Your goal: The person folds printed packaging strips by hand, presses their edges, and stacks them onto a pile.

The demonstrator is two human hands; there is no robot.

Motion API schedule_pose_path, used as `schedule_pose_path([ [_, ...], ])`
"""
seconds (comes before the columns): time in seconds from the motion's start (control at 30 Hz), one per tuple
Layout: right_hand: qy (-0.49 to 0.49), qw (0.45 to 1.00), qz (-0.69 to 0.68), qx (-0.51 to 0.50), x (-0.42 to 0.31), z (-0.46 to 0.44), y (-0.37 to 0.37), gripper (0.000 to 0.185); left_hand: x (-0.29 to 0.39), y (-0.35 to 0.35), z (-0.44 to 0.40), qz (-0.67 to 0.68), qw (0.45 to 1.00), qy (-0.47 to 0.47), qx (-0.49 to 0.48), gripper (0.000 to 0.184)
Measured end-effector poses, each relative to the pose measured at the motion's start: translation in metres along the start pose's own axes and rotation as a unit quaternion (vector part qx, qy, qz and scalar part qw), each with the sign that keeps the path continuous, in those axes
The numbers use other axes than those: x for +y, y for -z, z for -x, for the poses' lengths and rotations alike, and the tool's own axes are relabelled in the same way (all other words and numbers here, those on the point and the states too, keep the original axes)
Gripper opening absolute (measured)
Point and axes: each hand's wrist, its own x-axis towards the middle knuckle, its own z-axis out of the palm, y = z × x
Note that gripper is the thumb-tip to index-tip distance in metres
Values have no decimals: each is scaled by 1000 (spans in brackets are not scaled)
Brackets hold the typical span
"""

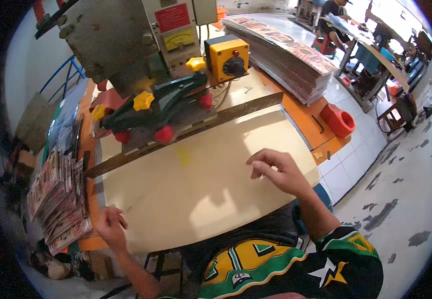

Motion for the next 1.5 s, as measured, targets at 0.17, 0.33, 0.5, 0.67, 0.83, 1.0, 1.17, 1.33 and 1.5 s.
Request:
schedule_pose_path([
  [0.17,74,982,126,119,-33,-4,60,21,15,-43,36,24,994,42,-99,40],
  [0.33,88,959,95,251,-47,-27,150,23,13,-58,45,60,983,129,-116,32],
  [0.5,-3,908,-86,411,-7,-54,256,40,10,-55,43,72,981,131,-121,31],
  [0.67,-78,889,-223,392,38,-85,306,45,6,-55,44,102,978,126,-129,29],
  [0.83,-135,903,-154,378,31,-109,290,40,4,-53,45,110,979,113,-127,26],
  [1.0,-106,917,-119,367,24,-115,284,22,5,-53,46,83,982,119,-117,26],
  [1.17,-87,903,-106,408,14,-101,282,18,9,-54,44,80,981,128,-122,26],
  [1.33,29,870,-302,389,-6,-65,276,21,10,-54,43,43,982,129,-127,28],
  [1.5,-23,894,-329,304,7,12,315,33,11,-56,41,52,981,128,-133,27],
])
